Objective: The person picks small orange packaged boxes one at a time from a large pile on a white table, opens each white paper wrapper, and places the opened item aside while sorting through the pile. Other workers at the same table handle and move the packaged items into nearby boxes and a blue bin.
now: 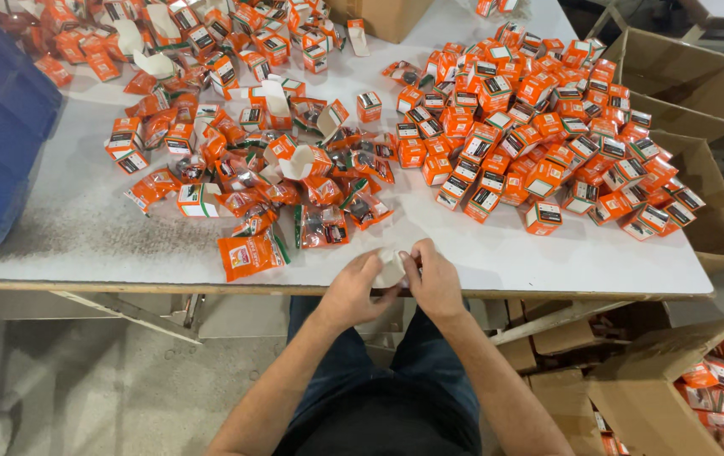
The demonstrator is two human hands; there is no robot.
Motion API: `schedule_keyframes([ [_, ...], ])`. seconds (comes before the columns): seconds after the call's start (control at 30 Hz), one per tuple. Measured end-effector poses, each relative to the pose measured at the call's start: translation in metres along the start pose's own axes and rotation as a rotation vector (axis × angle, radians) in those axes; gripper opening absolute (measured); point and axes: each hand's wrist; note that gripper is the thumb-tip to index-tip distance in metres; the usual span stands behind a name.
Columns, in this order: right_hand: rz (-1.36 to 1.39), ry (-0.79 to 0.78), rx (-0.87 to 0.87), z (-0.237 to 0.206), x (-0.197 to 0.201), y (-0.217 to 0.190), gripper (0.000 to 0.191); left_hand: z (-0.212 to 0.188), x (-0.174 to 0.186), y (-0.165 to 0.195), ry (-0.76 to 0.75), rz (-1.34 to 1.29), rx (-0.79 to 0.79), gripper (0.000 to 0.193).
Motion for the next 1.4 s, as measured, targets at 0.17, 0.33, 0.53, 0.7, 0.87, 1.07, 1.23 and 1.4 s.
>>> schedule_keyframes([
  [0.17,-0.130,0.058,0.384,-0.029,0.017,-0.014,0.049,-0.002,-0.010,-0.006,-0.023,-0.057,0.258,0.060],
  [0.33,-0.030,0.028,0.276,-0.046,0.046,-0.017,0.068,0.002,-0.001,-0.006,-0.001,-0.111,0.183,0.075],
  [0.53,-0.210,0.019,0.466,-0.023,0.052,-0.040,0.050,0.006,-0.003,0.000,-0.063,-0.198,0.336,0.078],
  [0.7,-0.246,-0.243,0.598,0.006,0.039,-0.052,0.035,0.000,-0.006,-0.010,0.043,-0.107,0.125,0.072],
  [0.87,-0.105,-0.239,0.326,0.023,0.024,-0.034,0.019,-0.007,-0.015,-0.021,0.057,-0.050,0.116,0.063],
  [1.07,-0.287,0.003,0.491,0.014,0.013,-0.041,0.016,-0.009,-0.018,-0.020,0.050,0.088,0.156,0.058],
  [1.23,-0.396,0.084,0.555,-0.005,0.024,-0.056,0.029,-0.009,-0.016,-0.009,0.075,0.131,0.184,0.058],
  [1.4,-0.454,0.081,0.601,-0.014,0.026,-0.063,0.043,-0.008,-0.011,-0.007,0.171,0.018,0.184,0.072],
])
Point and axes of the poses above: each hand's wrist, its own z-axis towards the middle knuckle, its own x-axis out of the back of the hand, y = z × x, and after that the axes turned 3 degrees about z, right-handed
